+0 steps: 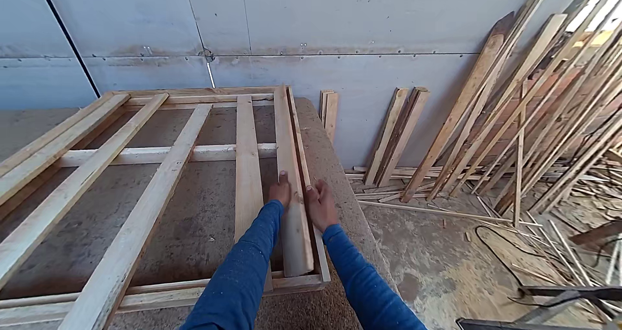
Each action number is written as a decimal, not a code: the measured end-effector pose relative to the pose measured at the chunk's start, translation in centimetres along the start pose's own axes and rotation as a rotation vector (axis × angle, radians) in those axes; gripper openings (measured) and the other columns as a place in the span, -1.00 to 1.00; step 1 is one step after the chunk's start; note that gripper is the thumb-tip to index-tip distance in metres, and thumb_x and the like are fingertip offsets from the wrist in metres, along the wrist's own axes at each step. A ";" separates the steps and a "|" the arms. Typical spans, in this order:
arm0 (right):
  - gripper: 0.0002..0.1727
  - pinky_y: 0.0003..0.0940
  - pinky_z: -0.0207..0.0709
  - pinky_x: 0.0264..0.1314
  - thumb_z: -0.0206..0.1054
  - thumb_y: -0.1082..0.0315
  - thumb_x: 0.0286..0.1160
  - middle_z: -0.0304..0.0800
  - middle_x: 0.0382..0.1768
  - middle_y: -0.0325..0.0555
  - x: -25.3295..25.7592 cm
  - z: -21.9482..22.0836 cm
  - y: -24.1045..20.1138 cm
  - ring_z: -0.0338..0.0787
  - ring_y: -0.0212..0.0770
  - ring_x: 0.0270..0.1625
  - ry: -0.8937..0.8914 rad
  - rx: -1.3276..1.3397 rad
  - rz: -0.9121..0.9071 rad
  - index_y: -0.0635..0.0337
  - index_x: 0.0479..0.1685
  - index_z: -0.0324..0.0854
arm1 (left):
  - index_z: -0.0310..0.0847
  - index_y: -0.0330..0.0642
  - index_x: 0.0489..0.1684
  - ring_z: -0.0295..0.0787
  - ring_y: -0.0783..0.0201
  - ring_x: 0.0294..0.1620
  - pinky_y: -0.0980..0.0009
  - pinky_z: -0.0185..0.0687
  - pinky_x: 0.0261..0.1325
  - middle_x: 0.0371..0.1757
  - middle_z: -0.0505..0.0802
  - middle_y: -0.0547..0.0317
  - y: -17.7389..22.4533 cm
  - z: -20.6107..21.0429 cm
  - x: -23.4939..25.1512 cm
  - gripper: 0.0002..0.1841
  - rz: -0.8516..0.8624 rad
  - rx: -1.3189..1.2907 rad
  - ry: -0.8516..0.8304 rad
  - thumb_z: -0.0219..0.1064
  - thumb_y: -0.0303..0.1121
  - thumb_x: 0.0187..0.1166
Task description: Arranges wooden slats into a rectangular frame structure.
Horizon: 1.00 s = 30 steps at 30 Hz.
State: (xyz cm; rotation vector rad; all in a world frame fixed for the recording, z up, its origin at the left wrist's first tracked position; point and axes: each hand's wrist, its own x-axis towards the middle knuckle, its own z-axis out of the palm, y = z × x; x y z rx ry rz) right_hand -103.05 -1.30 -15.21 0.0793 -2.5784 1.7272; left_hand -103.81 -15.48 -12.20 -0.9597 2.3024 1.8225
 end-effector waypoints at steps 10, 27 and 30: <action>-0.38 0.03 0.10 0.84 -0.15 -0.10 0.88 0.60 0.62 -0.22 -1.0 0.1 -2.9 0.44 -0.20 0.74 -0.413 -0.456 -0.655 -0.09 0.79 0.32 | 0.45 -0.22 0.48 0.74 0.36 0.03 0.28 0.67 0.14 0.14 0.79 0.02 0.6 -1.7 -0.3 -0.31 0.209 -0.612 -0.013 -0.39 0.14 0.89; -0.30 0.00 0.13 0.82 -0.21 -0.20 0.86 0.67 0.55 -0.09 0.4 0.3 -2.4 0.55 -0.12 0.67 -0.501 -0.411 -0.559 -0.04 0.79 0.31 | 0.62 -0.20 0.21 0.83 0.17 -0.12 0.15 0.76 -0.05 -0.10 0.85 -0.02 0.2 -1.5 0.2 -0.64 0.171 -0.592 -0.113 0.13 -0.12 0.78; -0.29 0.00 0.12 0.83 -0.20 -0.21 0.86 0.67 0.54 -0.08 0.5 0.4 -2.3 0.54 -0.12 0.68 -0.505 -0.414 -0.554 -0.03 0.79 0.31 | 0.65 -0.24 -0.08 0.80 0.19 -0.36 0.19 0.74 -0.25 -0.36 0.82 0.01 -0.2 -1.4 0.9 -0.72 0.096 -0.502 -0.134 0.19 -0.19 0.72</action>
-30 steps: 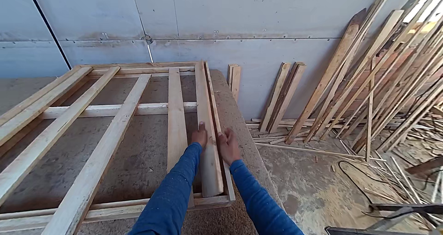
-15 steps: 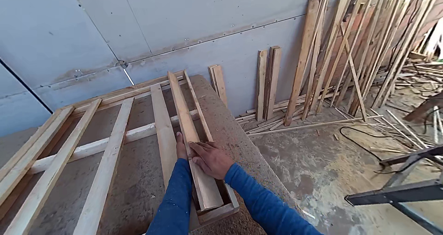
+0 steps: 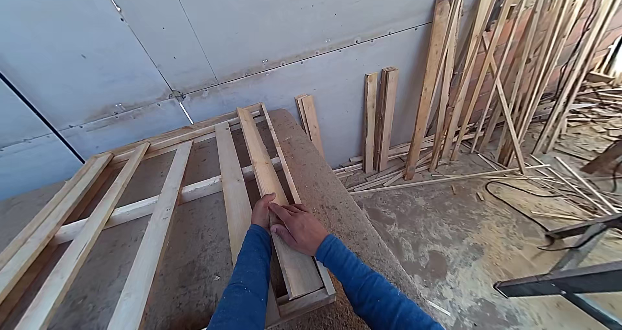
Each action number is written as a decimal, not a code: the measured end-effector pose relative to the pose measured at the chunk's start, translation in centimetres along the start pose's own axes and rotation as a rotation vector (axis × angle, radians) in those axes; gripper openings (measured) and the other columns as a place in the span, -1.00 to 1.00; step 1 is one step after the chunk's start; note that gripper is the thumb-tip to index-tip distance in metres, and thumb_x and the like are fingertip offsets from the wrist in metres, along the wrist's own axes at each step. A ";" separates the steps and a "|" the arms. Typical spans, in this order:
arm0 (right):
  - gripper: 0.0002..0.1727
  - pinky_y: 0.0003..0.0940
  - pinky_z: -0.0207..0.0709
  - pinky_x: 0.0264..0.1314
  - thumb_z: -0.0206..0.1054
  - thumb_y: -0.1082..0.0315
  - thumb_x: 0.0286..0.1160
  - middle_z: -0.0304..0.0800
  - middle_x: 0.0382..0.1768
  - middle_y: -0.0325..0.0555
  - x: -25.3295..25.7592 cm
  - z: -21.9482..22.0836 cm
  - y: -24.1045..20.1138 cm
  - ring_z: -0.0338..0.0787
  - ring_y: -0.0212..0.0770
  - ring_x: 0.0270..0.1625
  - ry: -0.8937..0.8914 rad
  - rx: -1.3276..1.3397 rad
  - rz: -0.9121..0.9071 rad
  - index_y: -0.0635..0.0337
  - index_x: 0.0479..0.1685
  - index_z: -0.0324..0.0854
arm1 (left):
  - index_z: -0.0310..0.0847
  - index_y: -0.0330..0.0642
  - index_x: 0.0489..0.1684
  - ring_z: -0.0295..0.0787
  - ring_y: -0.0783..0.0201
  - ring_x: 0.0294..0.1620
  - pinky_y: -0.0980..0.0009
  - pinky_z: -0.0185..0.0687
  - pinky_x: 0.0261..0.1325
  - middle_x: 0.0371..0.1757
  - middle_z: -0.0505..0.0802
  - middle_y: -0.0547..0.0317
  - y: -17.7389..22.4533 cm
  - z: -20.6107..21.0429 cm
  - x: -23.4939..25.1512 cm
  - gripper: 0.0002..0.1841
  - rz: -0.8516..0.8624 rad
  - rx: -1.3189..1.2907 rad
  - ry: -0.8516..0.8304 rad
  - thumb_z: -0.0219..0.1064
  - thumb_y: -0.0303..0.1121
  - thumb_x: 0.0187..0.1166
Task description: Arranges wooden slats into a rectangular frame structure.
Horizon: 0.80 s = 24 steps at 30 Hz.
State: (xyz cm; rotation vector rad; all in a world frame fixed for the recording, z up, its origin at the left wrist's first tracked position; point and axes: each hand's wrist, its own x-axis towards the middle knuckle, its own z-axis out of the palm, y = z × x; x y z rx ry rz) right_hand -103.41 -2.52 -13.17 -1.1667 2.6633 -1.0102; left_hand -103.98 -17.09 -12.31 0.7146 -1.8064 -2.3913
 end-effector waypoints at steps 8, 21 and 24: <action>-0.21 -0.03 0.31 0.75 0.04 -0.25 0.72 0.61 0.57 0.01 1.0 -0.1 0.6 0.54 -0.01 0.65 0.150 0.053 -0.003 0.12 0.76 0.33 | 0.69 -0.44 -0.15 0.80 0.17 -0.28 0.20 0.77 -0.12 -0.33 0.84 -0.06 -0.3 -0.6 3.1 -0.81 0.148 0.195 0.090 0.36 -0.41 0.58; -0.27 -0.20 0.77 0.07 0.29 -0.10 0.64 0.88 -0.16 -0.14 5.4 -7.4 -8.3 0.87 -0.27 -0.14 0.453 0.509 0.223 0.30 0.58 0.40 | 0.78 -0.09 0.25 0.88 0.30 0.06 0.22 0.86 0.12 0.12 0.90 0.20 18.5 -10.7 -10.8 -0.62 1.040 1.080 -0.100 0.28 -0.05 0.73; -0.25 -0.16 0.80 -0.21 0.35 -0.10 0.59 0.88 -0.33 -0.22 3.6 -8.4 -9.0 0.86 -0.29 -0.34 0.581 0.317 0.098 0.25 0.60 0.37 | 0.53 -0.22 0.55 0.64 -0.10 0.50 -0.14 0.54 0.51 0.55 0.65 -0.10 27.8 -13.9 -18.5 -0.42 1.488 1.485 0.378 0.27 0.00 0.69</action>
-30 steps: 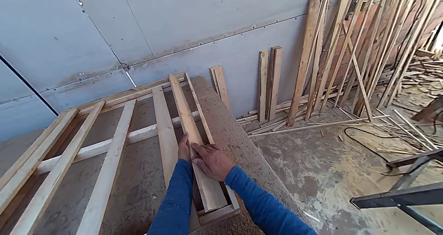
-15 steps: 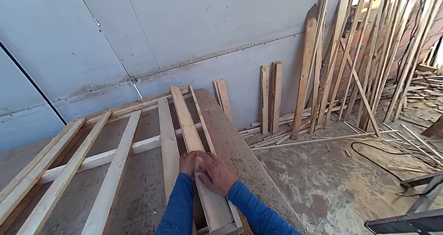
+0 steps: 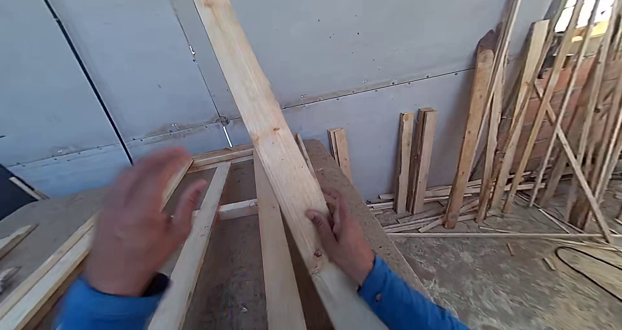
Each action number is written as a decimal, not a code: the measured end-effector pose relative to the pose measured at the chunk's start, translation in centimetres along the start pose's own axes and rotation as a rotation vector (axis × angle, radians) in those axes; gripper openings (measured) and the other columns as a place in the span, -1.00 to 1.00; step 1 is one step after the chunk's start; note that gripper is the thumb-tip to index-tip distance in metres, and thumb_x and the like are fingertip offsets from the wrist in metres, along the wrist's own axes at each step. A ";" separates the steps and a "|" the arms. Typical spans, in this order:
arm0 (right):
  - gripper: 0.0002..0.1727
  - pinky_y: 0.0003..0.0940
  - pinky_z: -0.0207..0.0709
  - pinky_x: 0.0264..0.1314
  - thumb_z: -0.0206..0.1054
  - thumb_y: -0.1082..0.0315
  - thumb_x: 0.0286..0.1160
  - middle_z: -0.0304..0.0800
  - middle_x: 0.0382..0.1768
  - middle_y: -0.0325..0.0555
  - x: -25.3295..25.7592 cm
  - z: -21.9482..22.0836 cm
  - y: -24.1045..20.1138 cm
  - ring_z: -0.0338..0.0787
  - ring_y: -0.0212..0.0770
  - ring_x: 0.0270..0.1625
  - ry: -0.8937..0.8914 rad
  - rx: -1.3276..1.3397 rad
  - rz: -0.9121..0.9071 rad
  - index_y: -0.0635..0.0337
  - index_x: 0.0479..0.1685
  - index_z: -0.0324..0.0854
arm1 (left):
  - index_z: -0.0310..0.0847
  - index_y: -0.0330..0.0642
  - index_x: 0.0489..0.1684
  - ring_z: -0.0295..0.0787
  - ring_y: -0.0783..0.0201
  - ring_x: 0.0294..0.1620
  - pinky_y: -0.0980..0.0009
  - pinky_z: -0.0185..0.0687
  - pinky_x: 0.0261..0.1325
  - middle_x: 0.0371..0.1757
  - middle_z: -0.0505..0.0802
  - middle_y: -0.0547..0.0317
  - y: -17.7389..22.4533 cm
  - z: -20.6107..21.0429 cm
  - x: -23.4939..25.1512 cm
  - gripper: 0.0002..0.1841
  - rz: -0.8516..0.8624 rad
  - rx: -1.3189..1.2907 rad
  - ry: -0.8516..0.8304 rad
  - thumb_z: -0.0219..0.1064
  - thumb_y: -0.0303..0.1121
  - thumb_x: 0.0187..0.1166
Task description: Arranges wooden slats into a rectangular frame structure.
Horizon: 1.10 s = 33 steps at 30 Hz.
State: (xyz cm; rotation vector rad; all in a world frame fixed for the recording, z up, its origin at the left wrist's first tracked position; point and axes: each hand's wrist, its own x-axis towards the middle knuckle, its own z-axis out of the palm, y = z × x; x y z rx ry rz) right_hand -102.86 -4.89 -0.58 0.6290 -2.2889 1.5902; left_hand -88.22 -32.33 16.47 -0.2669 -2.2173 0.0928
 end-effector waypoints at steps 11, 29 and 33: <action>-0.25 -0.19 0.67 -0.51 0.07 -0.36 0.67 0.73 -0.41 -0.19 2.7 -19.2 -2.3 0.77 -0.26 -0.47 -0.069 -0.636 -0.894 0.18 0.38 0.44 | 0.18 -0.12 0.81 -0.07 -0.55 0.82 -0.44 -0.05 0.81 0.84 0.14 -0.41 -10.6 -7.7 3.5 -0.11 0.568 0.170 -0.025 0.45 -0.21 0.33; -0.22 0.12 0.66 0.37 0.24 -0.11 0.68 0.67 0.38 0.14 -1.9 -5.1 7.5 0.74 0.05 0.36 -0.081 0.045 0.263 0.20 0.73 0.19 | 0.53 -0.06 0.54 0.92 0.12 -0.04 0.06 0.88 0.08 0.01 0.92 0.05 7.0 11.9 -7.1 -0.56 -0.804 -0.896 -0.477 0.33 -0.24 0.70; -0.13 0.01 0.40 0.68 0.03 -0.10 0.76 0.49 0.60 0.29 -3.2 3.2 14.3 0.56 0.07 0.61 -0.209 0.111 0.485 0.39 0.84 -0.03 | 0.58 -0.21 0.46 0.90 0.08 0.03 0.04 0.80 0.20 0.05 0.89 -0.08 7.4 22.5 -6.4 -0.57 -0.952 -0.875 -0.472 0.30 -0.18 0.73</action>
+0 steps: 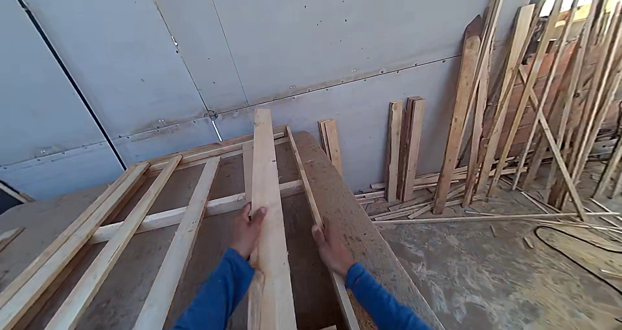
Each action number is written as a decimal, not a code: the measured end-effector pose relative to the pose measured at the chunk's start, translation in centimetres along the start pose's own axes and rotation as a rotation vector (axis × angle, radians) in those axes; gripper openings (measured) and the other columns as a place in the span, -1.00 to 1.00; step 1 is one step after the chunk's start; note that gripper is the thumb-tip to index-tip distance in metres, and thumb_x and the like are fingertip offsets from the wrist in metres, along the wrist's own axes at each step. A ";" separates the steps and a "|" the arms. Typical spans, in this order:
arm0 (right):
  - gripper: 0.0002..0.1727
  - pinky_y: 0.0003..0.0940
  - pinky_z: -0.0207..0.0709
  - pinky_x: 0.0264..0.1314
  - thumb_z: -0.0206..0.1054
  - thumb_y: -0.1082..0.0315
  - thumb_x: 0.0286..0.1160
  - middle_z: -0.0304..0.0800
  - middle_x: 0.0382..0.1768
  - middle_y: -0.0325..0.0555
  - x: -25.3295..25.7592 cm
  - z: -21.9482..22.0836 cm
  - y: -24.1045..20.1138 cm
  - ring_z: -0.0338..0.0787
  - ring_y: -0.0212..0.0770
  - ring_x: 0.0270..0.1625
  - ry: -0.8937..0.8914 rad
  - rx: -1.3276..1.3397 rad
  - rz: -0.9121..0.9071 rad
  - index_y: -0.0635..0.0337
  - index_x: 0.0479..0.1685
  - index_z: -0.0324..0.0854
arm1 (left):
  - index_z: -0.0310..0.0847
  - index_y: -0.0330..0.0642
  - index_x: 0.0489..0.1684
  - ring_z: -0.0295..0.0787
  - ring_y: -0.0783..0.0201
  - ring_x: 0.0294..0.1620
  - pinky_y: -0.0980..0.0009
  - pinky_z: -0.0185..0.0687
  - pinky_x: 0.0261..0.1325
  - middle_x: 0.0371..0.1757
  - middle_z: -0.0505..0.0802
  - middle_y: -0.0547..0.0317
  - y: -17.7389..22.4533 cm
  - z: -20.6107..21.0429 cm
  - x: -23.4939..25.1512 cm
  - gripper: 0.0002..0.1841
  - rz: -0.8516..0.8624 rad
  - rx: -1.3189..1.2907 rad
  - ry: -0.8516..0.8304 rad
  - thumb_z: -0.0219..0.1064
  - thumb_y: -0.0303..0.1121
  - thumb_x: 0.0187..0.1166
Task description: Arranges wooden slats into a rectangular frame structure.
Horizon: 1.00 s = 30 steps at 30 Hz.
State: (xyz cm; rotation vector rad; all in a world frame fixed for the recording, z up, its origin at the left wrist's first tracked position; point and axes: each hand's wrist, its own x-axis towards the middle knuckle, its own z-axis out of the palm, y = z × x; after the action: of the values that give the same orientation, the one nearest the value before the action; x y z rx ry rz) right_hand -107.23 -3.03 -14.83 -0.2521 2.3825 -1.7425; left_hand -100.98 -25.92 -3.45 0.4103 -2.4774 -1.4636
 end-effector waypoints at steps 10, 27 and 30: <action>-0.23 -0.13 0.39 0.71 -0.10 -0.05 0.81 0.53 0.58 0.17 0.0 0.4 1.9 0.55 -0.06 0.62 0.093 0.042 -0.040 0.34 0.83 0.06 | 0.64 -0.30 0.33 0.84 0.00 0.11 -0.02 0.70 0.29 0.08 0.86 -0.16 -3.0 8.9 5.3 -0.60 -0.127 -0.061 -0.040 0.28 -0.16 0.75; -0.21 0.22 0.55 0.47 -0.17 -0.29 0.79 0.57 0.54 0.06 -4.8 -0.1 0.3 0.68 0.03 0.47 0.091 -0.059 -0.018 -0.04 0.87 0.01 | 0.24 -0.27 0.77 0.41 -0.31 0.64 -0.27 0.44 0.55 0.69 0.43 -0.31 0.0 10.9 2.4 -0.31 -0.013 0.681 -0.197 0.25 -0.06 0.73; -0.30 0.20 0.61 0.38 -0.06 -0.13 0.84 0.64 0.45 0.06 -4.8 -0.2 0.1 0.73 0.03 0.38 0.119 -0.059 -0.015 0.01 0.84 0.06 | 0.42 0.04 0.70 0.16 -0.30 0.77 -0.38 0.13 0.67 0.79 0.33 -0.13 0.4 7.1 -1.7 -0.19 0.164 0.787 0.060 0.55 0.04 0.38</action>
State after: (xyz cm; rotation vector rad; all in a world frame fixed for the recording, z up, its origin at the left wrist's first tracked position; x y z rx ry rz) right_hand -102.64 -1.69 -14.61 -0.1795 2.5246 -1.7416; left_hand -101.85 -19.31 -6.57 0.3528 -2.8595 -0.3584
